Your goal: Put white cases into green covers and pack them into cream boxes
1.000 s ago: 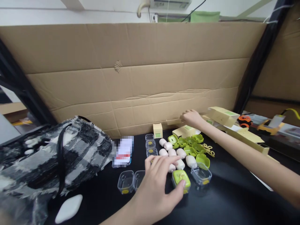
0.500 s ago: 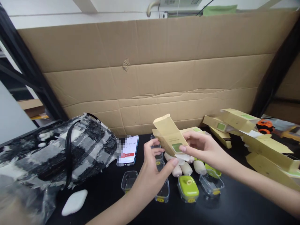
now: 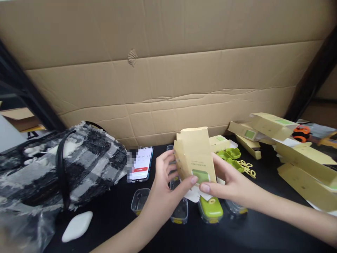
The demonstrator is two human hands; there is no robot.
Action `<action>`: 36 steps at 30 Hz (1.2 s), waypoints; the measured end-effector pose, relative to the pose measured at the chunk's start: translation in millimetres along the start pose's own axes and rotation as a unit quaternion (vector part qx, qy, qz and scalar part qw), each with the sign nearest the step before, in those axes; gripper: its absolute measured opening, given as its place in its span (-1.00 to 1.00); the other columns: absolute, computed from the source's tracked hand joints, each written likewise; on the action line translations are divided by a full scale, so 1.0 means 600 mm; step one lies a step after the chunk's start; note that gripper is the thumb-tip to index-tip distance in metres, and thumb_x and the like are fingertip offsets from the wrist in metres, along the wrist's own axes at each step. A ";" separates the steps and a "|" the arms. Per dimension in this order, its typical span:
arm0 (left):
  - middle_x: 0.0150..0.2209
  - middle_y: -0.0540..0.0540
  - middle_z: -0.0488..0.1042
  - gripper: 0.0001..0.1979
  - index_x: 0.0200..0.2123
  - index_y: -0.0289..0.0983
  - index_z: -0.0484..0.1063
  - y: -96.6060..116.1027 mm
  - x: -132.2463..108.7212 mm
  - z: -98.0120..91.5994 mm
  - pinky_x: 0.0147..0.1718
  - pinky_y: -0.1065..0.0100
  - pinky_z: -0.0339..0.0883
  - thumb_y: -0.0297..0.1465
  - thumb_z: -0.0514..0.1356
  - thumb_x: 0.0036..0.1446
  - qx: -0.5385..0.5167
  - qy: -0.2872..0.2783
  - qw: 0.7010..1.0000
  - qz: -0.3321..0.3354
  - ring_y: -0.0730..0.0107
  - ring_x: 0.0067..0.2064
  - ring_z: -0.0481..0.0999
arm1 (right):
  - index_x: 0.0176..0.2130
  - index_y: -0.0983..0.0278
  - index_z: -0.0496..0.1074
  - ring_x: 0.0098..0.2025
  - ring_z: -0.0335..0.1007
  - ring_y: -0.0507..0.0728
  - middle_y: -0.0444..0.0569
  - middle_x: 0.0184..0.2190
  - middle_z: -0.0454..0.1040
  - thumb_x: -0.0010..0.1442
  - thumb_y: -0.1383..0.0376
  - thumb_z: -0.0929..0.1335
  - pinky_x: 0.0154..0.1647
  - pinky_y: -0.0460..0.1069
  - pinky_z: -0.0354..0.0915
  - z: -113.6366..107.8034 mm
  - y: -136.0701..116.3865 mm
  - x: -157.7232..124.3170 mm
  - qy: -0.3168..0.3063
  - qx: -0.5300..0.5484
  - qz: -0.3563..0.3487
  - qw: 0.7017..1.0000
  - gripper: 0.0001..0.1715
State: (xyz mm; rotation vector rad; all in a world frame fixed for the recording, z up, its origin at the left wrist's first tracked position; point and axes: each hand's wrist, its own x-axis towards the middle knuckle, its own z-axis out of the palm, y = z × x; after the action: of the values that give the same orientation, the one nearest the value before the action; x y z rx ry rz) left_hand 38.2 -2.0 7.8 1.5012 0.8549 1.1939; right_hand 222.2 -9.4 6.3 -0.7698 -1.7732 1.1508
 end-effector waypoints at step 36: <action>0.07 -0.23 0.46 -0.27 0.21 -0.22 0.04 0.022 -0.009 0.007 0.00 0.12 0.35 -0.32 0.31 0.04 -0.121 -0.022 0.984 -0.125 0.07 0.06 0.47 | 0.30 -0.01 -0.18 0.17 0.19 0.37 0.12 0.22 0.04 0.01 -0.12 0.43 0.07 0.26 0.32 -0.027 0.030 -0.057 0.057 -0.225 -0.071 0.970 0.09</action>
State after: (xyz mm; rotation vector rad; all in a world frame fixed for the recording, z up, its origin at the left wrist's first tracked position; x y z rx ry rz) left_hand 40.4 -11.7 18.9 1.1815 0.8097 1.0336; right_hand 252.1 -24.7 -18.3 -0.9334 -1.9813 0.5997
